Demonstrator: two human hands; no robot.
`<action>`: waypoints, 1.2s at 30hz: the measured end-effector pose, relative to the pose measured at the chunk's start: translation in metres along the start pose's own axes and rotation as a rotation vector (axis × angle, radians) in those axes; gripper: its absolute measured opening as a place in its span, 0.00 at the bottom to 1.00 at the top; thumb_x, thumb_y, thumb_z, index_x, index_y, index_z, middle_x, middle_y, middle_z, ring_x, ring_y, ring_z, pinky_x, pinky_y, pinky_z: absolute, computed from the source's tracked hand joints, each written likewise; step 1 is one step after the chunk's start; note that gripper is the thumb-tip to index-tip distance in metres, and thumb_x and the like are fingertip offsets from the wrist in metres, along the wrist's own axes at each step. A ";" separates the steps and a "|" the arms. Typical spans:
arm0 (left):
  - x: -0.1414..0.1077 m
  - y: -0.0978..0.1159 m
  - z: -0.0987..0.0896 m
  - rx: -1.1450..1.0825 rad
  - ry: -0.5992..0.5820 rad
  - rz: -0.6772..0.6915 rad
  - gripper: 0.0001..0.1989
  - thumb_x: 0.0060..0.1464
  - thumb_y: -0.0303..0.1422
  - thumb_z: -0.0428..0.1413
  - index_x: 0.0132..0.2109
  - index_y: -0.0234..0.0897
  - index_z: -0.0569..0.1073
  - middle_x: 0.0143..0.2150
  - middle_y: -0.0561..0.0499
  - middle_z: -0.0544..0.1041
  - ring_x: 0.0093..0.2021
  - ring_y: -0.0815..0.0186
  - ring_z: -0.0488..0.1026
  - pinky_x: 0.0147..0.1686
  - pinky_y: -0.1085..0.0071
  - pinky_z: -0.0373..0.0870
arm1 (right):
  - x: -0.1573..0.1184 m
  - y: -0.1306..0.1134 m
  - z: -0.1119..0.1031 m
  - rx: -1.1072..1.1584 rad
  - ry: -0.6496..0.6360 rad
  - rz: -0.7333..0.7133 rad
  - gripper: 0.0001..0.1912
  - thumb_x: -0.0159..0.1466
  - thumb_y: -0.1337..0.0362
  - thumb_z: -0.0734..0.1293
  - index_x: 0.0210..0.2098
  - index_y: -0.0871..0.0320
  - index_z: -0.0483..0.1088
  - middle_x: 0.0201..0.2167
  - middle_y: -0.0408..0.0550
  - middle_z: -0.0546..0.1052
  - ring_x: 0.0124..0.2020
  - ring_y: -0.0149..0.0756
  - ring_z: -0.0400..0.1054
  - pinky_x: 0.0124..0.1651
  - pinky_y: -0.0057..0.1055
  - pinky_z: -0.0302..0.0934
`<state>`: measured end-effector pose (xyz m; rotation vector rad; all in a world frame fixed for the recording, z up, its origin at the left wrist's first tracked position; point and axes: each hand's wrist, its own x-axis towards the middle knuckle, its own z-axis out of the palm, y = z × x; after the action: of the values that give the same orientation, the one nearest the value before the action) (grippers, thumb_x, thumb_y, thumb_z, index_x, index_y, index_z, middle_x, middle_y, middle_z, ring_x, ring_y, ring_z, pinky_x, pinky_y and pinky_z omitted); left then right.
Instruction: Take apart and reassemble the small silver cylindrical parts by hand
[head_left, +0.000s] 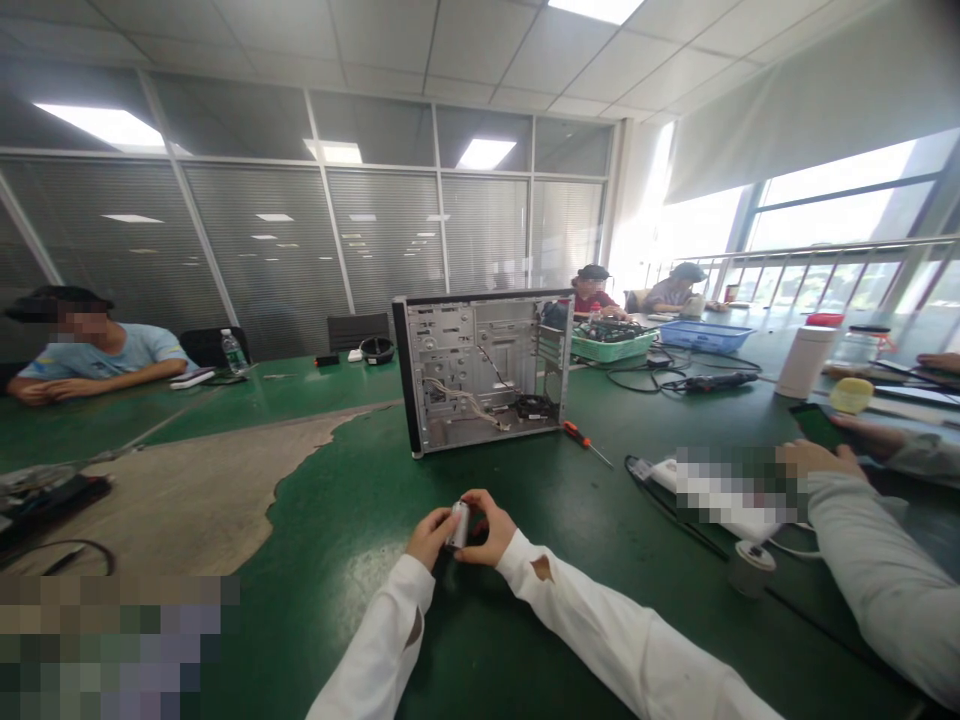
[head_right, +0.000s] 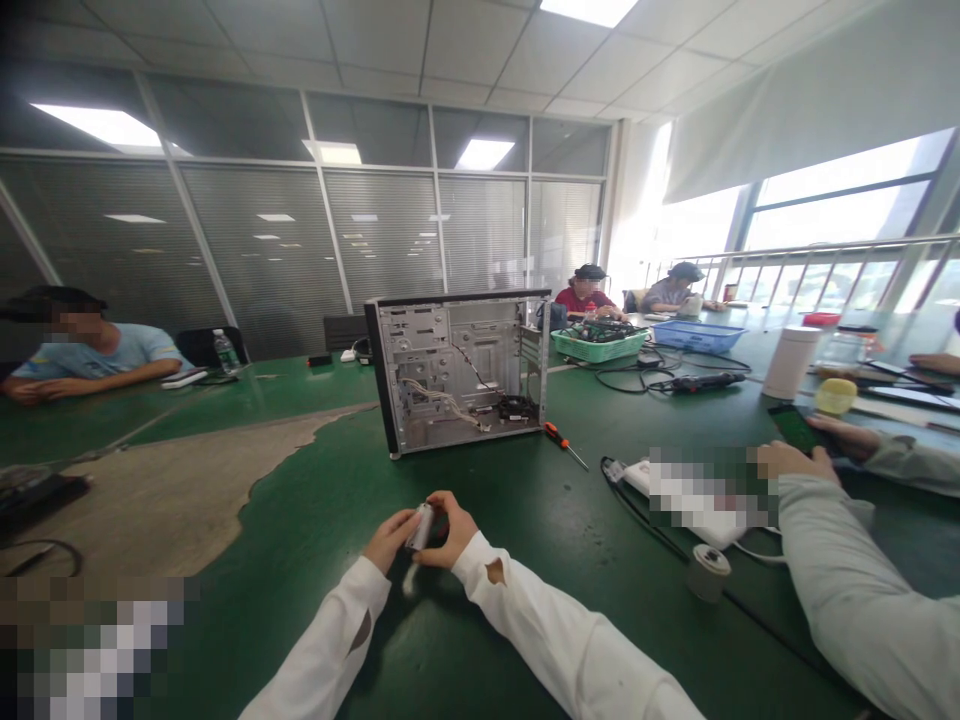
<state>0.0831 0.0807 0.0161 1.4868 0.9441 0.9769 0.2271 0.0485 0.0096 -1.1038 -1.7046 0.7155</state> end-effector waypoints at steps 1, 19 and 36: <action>0.000 0.000 0.001 0.023 -0.001 0.000 0.20 0.37 0.45 0.55 0.31 0.32 0.71 0.25 0.51 0.72 0.29 0.66 0.68 0.28 0.73 0.62 | 0.000 0.000 0.000 -0.008 -0.001 0.000 0.36 0.37 0.65 0.71 0.43 0.55 0.52 0.38 0.45 0.65 0.38 0.35 0.62 0.31 0.29 0.61; -0.002 0.002 0.003 -0.089 0.132 -0.003 0.18 0.29 0.40 0.60 0.27 0.32 0.66 0.22 0.53 0.71 0.25 0.68 0.69 0.27 0.73 0.64 | -0.004 -0.006 0.002 -0.085 -0.009 -0.069 0.40 0.38 0.66 0.70 0.48 0.55 0.51 0.45 0.49 0.62 0.43 0.38 0.60 0.37 0.31 0.59; 0.003 -0.006 -0.010 -0.436 -0.019 -0.132 0.18 0.31 0.38 0.61 0.30 0.30 0.72 0.25 0.47 0.75 0.27 0.63 0.72 0.32 0.68 0.65 | -0.003 -0.004 0.002 0.019 -0.060 -0.097 0.39 0.39 0.67 0.70 0.48 0.54 0.50 0.43 0.48 0.61 0.37 0.33 0.60 0.31 0.27 0.59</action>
<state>0.0746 0.0872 0.0108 1.0529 0.7464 0.9947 0.2242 0.0438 0.0108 -0.9887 -1.7860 0.7085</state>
